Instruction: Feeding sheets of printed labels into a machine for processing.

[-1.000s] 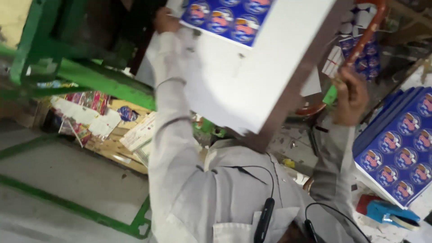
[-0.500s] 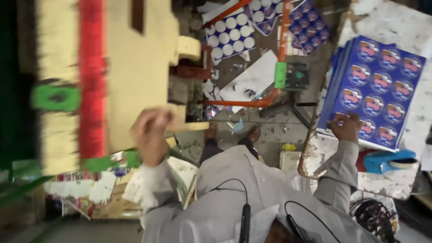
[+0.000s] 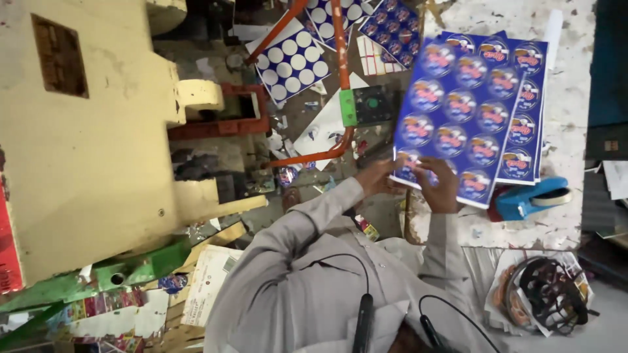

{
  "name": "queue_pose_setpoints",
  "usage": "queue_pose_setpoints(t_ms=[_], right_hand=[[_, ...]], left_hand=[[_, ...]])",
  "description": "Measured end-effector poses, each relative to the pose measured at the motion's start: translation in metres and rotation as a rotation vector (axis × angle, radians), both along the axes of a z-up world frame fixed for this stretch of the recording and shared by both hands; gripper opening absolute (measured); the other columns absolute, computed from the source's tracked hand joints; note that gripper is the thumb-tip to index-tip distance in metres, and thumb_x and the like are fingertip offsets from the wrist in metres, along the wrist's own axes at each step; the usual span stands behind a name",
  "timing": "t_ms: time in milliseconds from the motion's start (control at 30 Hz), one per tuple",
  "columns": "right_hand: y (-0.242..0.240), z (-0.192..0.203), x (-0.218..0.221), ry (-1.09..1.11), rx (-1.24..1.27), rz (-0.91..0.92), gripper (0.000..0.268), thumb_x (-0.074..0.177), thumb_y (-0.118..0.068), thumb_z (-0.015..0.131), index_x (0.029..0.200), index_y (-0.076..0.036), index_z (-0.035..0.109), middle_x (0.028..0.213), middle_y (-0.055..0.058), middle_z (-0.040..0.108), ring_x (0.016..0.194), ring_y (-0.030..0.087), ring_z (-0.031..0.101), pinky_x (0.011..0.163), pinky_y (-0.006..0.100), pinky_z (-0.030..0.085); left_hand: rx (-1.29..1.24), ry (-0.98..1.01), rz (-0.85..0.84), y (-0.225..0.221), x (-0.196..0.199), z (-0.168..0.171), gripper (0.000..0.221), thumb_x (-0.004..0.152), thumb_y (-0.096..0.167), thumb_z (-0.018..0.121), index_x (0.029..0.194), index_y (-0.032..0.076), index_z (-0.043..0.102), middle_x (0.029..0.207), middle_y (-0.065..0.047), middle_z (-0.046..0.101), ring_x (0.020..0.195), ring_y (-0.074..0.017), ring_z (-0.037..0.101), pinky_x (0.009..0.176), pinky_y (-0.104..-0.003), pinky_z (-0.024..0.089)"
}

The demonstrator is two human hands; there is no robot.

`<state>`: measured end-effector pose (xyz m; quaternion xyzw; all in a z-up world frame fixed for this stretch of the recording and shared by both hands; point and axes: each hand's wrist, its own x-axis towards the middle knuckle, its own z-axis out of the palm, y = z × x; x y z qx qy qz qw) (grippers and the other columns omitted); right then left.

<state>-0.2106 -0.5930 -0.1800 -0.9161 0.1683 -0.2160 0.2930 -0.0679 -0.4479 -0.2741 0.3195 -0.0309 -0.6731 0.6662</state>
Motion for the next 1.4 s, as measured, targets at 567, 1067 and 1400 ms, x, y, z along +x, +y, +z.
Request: queue_pose_setpoints(t_ms=[567,1067,1400], right_hand=[[0.038,-0.123,0.069,-0.233,1.418,0.446,0.055,0.106,-0.011,0.068,0.157,0.000,0.050,0.113,0.010,0.069,0.085,0.008,0.062,0.079,0.025,0.055],[0.214,-0.027,0.373,0.174,1.111,0.347,0.042,0.095,0.000,0.068,0.135,0.007,0.058,0.128,0.016,0.063,0.104,0.028,0.072,0.084,0.037,0.065],[0.162,0.041,0.270,-0.190,0.536,0.647,0.038,0.114,-0.017,0.072,0.147,-0.002,0.059,0.150,0.011,0.057,0.130,0.024,0.066,0.113,0.035,0.056]], left_hand=[[-0.005,-0.836,0.469,0.268,0.084,0.211,0.045,0.107,0.010,0.059,0.150,0.002,0.049,0.136,-0.006,0.066,0.121,-0.0112,0.060,0.107,-0.031,0.050],[1.241,-1.041,1.094,0.432,0.289,-0.043,0.034,0.074,0.029,0.093,0.092,0.007,0.076,0.088,-0.008,0.078,0.077,-0.0201,0.076,0.075,-0.034,0.059],[1.651,-0.907,1.267,0.568,0.346,-0.193,0.028,0.056,0.022,0.093,0.078,0.017,0.075,0.077,-0.006,0.078,0.075,-0.0271,0.075,0.070,-0.039,0.059]])
